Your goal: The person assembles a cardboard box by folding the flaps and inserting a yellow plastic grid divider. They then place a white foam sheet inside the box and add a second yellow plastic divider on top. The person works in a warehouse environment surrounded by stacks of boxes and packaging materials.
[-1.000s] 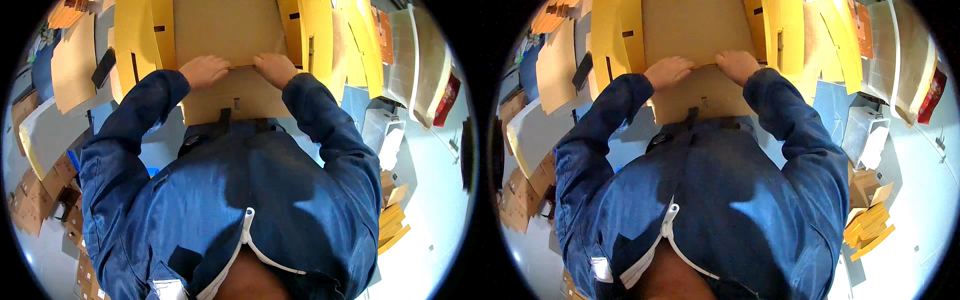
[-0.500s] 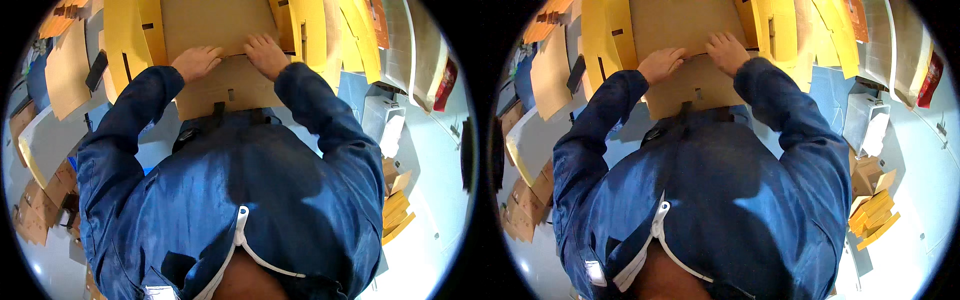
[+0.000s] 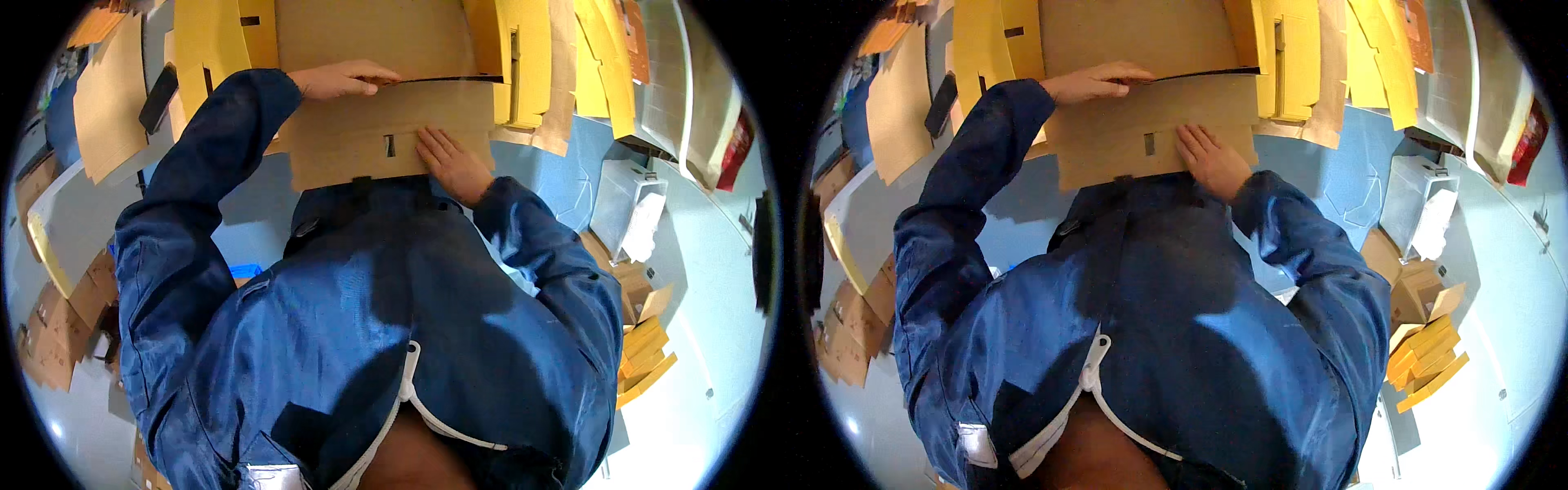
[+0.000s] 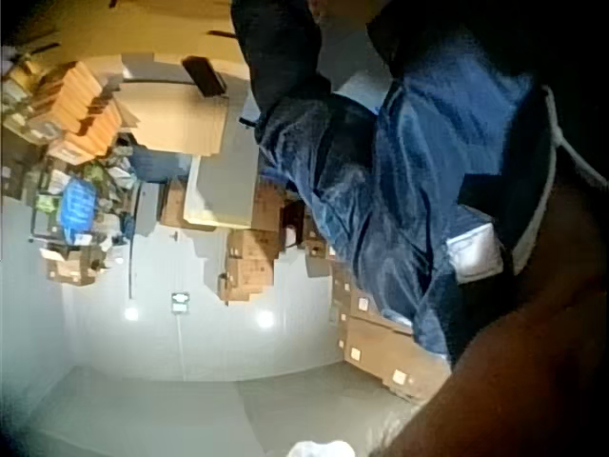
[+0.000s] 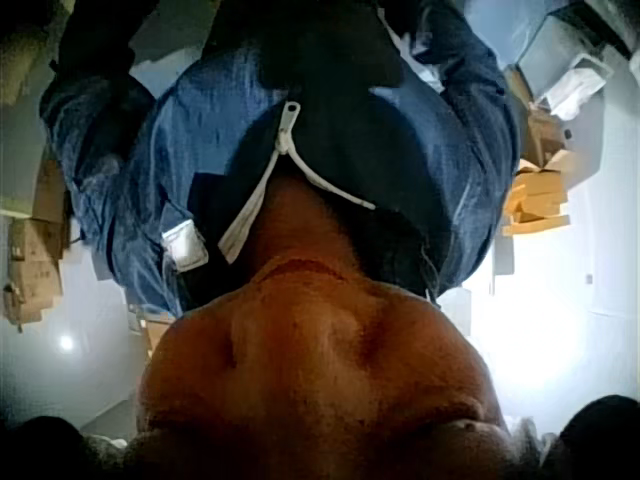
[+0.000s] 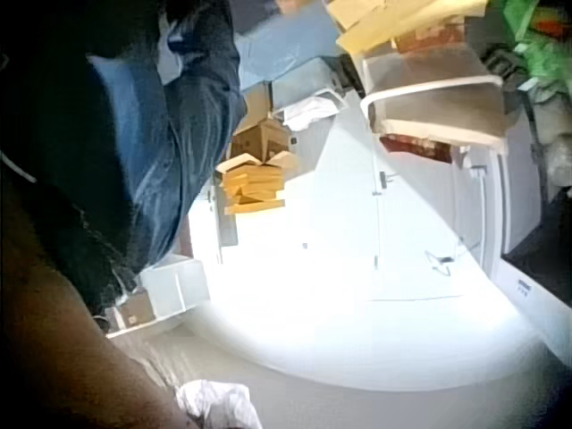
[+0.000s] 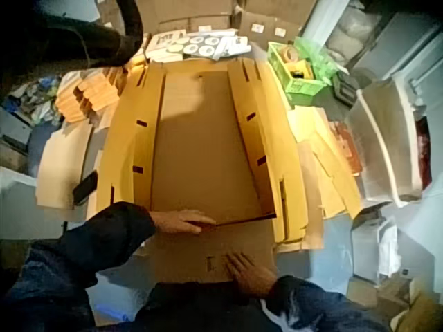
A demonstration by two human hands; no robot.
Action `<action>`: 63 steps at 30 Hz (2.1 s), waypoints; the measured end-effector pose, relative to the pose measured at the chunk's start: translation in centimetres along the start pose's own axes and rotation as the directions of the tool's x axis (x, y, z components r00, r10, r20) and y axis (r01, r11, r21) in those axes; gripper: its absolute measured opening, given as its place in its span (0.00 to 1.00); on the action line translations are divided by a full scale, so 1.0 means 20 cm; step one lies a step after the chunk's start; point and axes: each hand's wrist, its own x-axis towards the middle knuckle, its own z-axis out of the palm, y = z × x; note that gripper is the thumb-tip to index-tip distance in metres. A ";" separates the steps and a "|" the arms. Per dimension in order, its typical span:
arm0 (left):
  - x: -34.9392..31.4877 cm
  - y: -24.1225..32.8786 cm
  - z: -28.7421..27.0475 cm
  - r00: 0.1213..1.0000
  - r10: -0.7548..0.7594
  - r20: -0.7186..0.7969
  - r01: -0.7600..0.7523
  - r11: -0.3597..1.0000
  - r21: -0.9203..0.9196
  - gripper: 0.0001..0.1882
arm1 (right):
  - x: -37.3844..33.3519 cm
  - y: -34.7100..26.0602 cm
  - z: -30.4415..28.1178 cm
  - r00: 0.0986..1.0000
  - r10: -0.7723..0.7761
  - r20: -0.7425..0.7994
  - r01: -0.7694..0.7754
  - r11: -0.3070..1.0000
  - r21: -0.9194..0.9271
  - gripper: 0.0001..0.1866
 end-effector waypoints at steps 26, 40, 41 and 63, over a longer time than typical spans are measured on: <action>-0.37 0.03 0.52 0.726 0.010 -0.688 0.570 0.552 0.609 0.33 | 0.25 0.72 -0.52 0.928 0.113 -0.356 -0.136 0.990 -0.040 0.18; -0.38 0.03 0.37 0.819 -0.310 -0.483 0.548 0.671 0.499 0.13 | 0.24 0.66 -0.29 1.000 -0.005 -0.027 -0.001 0.979 -0.206 0.08; -0.38 0.03 0.36 0.822 -0.329 -0.465 0.551 0.663 0.507 0.13 | 0.25 0.66 -0.29 0.997 0.018 0.076 0.005 0.957 -0.290 0.07; -0.41 0.46 0.39 0.543 0.180 -0.820 0.196 0.922 0.333 0.19 | 0.88 0.74 -0.67 0.975 -0.048 -0.215 0.045 0.999 -0.019 0.41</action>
